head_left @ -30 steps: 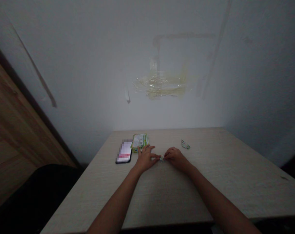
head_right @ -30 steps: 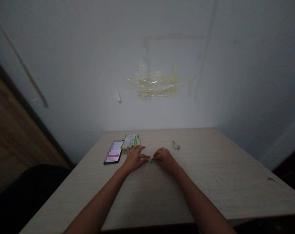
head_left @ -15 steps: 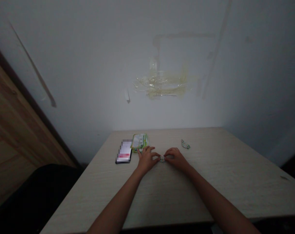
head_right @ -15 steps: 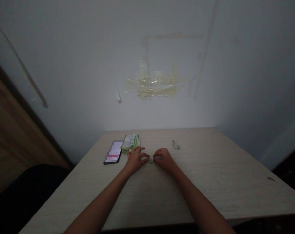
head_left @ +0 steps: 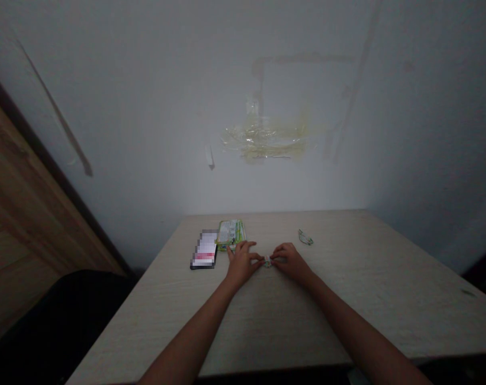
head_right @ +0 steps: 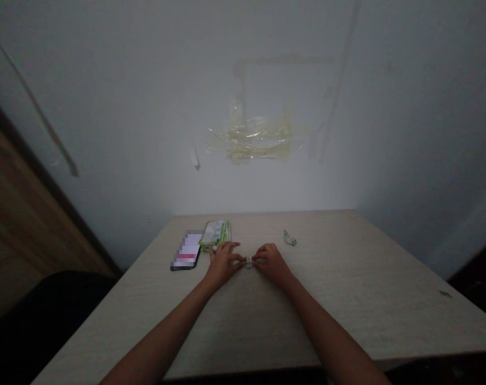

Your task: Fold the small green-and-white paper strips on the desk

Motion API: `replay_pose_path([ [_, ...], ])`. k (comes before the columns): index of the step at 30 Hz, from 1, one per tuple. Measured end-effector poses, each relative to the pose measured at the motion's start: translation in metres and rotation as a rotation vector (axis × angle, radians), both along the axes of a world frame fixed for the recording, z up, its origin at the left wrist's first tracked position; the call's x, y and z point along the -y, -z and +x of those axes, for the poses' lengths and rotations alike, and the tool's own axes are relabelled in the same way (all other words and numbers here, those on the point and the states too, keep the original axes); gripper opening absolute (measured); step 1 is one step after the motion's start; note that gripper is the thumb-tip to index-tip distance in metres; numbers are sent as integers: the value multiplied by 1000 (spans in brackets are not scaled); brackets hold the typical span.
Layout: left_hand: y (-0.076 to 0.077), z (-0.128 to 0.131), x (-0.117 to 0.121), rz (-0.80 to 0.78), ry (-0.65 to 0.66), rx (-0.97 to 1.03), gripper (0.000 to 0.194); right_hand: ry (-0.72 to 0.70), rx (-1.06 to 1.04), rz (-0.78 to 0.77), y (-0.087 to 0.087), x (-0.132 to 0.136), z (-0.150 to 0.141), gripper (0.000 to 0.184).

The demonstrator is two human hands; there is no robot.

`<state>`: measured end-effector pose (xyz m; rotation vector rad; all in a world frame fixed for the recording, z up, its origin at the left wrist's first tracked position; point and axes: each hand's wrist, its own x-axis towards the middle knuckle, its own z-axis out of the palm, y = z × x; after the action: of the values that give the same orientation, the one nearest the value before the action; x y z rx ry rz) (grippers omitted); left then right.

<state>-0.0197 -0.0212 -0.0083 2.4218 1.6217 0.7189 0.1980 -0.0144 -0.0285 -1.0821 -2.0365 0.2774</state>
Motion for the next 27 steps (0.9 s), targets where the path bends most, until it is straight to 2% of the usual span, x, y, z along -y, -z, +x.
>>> replay_pose_path([
  [6,-2,-3,1,72,43,-73,12,8,161,61,-5,0,-1,8],
  [13,-10,-4,-1,64,103,-128,17,-3,268,96,-18,2,-4,5],
  [18,-5,0,-4,27,57,-70,17,7,168,79,-10,3,-2,6],
  [22,0,1,-3,56,17,-45,10,20,76,27,-4,3,-2,8],
  [27,-4,2,2,71,19,-54,11,32,66,-1,-3,2,-1,11],
])
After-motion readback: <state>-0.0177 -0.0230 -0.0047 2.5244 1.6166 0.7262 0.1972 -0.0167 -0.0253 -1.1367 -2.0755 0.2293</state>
